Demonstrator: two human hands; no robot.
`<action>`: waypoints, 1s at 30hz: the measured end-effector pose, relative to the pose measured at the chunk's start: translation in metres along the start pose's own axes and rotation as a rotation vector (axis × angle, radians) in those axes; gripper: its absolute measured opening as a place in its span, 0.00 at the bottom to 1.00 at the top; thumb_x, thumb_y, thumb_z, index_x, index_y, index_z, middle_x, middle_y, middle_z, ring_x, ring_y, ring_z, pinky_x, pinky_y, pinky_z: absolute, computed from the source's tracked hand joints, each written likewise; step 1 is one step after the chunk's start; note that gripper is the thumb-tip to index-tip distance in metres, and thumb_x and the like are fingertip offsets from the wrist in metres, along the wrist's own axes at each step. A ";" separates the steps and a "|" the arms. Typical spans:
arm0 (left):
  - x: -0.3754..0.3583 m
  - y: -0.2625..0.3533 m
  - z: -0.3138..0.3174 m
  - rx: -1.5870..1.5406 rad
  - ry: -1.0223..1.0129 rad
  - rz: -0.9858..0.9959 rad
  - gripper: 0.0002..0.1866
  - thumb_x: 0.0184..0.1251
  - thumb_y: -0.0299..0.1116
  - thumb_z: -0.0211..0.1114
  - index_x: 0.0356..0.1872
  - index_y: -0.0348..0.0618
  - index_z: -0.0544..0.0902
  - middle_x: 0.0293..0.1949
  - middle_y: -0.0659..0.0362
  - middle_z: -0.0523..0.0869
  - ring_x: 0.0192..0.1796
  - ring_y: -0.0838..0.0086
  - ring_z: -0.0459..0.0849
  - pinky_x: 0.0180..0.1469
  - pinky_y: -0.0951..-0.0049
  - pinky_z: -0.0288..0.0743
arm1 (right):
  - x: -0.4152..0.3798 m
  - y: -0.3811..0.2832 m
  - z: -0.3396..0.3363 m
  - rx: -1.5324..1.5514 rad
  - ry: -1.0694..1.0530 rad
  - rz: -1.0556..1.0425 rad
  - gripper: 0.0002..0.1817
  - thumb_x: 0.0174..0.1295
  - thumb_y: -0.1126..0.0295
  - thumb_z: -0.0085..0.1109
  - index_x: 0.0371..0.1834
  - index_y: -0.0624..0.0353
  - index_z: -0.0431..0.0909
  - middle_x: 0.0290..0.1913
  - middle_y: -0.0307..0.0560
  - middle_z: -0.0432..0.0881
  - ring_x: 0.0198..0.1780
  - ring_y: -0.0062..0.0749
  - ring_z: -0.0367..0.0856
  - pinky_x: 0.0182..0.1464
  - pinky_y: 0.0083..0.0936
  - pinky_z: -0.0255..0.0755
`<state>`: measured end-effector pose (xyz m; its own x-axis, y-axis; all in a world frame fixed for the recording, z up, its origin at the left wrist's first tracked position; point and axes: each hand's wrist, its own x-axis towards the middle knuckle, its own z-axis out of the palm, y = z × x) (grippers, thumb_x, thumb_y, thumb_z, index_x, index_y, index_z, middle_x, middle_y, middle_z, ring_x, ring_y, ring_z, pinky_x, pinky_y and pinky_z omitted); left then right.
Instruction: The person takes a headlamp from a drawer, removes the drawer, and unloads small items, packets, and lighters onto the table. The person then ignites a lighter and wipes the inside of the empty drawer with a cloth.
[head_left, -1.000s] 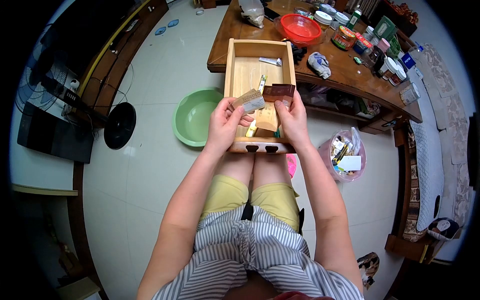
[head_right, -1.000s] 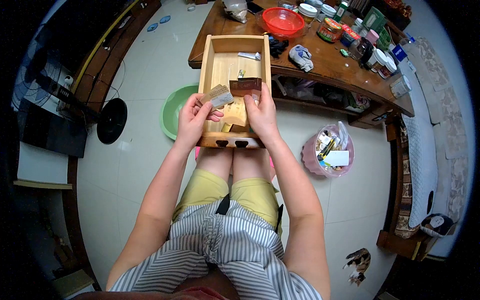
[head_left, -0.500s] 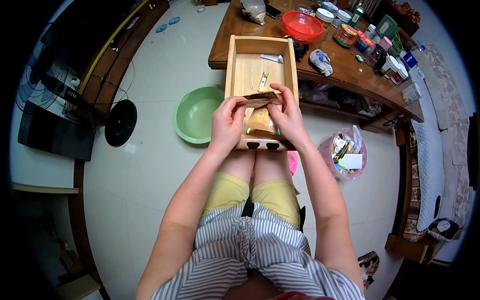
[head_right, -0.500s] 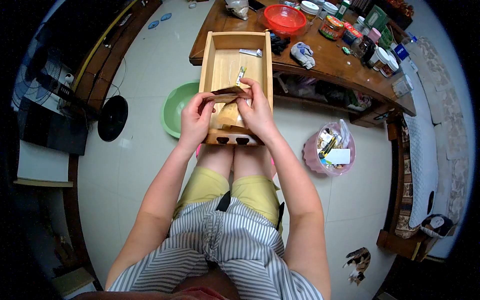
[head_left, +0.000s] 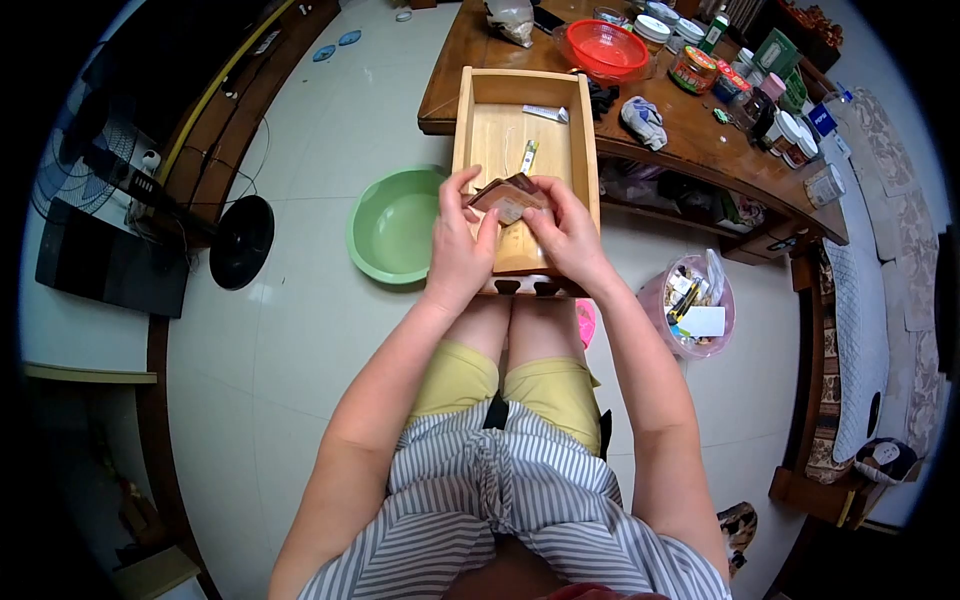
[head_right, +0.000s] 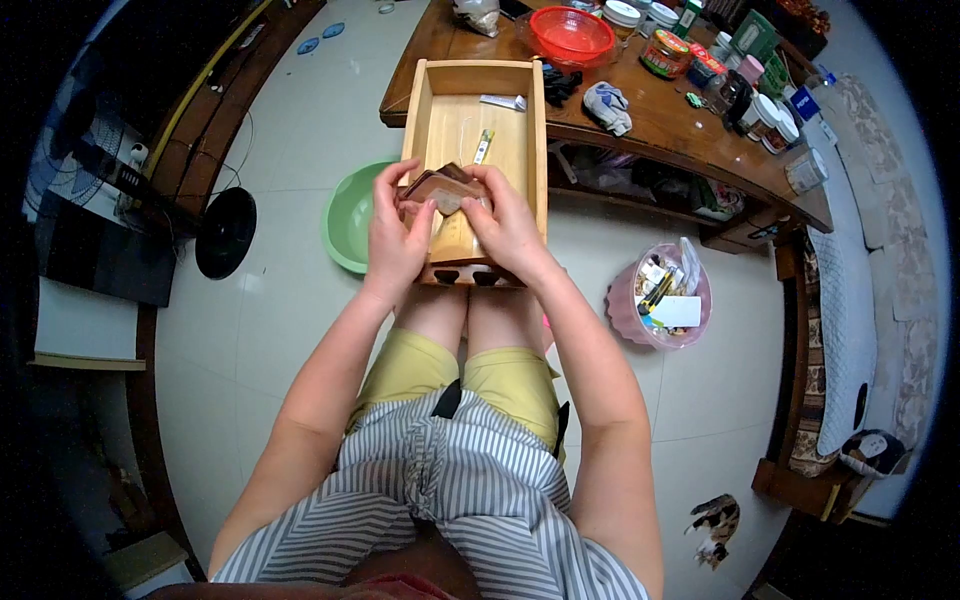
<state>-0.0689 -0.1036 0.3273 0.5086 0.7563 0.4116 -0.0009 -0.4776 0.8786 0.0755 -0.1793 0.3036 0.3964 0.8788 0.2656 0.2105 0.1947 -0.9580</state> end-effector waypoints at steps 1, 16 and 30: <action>0.003 -0.009 -0.001 -0.034 0.001 0.000 0.22 0.65 0.18 0.57 0.59 0.35 0.65 0.53 0.52 0.78 0.48 0.77 0.79 0.47 0.76 0.75 | 0.000 -0.001 -0.002 0.019 0.014 0.006 0.17 0.64 0.76 0.54 0.56 0.64 0.69 0.43 0.45 0.79 0.46 0.24 0.76 0.50 0.21 0.70; 0.017 -0.043 0.006 -0.208 -0.230 -0.257 0.18 0.71 0.27 0.53 0.60 0.38 0.69 0.46 0.58 0.82 0.46 0.76 0.80 0.47 0.75 0.76 | 0.000 -0.009 -0.001 0.167 -0.202 0.191 0.28 0.70 0.70 0.49 0.71 0.67 0.57 0.60 0.49 0.74 0.62 0.26 0.68 0.64 0.21 0.61; 0.027 -0.033 -0.004 -0.598 -0.064 -0.526 0.15 0.73 0.27 0.50 0.57 0.34 0.70 0.48 0.53 0.81 0.47 0.72 0.83 0.50 0.71 0.79 | 0.000 -0.028 0.003 -0.052 -0.042 0.079 0.20 0.62 0.81 0.57 0.59 0.66 0.72 0.49 0.48 0.81 0.50 0.26 0.81 0.53 0.21 0.76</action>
<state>-0.0580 -0.0655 0.3103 0.6192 0.7798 -0.0923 -0.1992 0.2696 0.9421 0.0673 -0.1836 0.3300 0.3763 0.9081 0.1837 0.2264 0.1021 -0.9687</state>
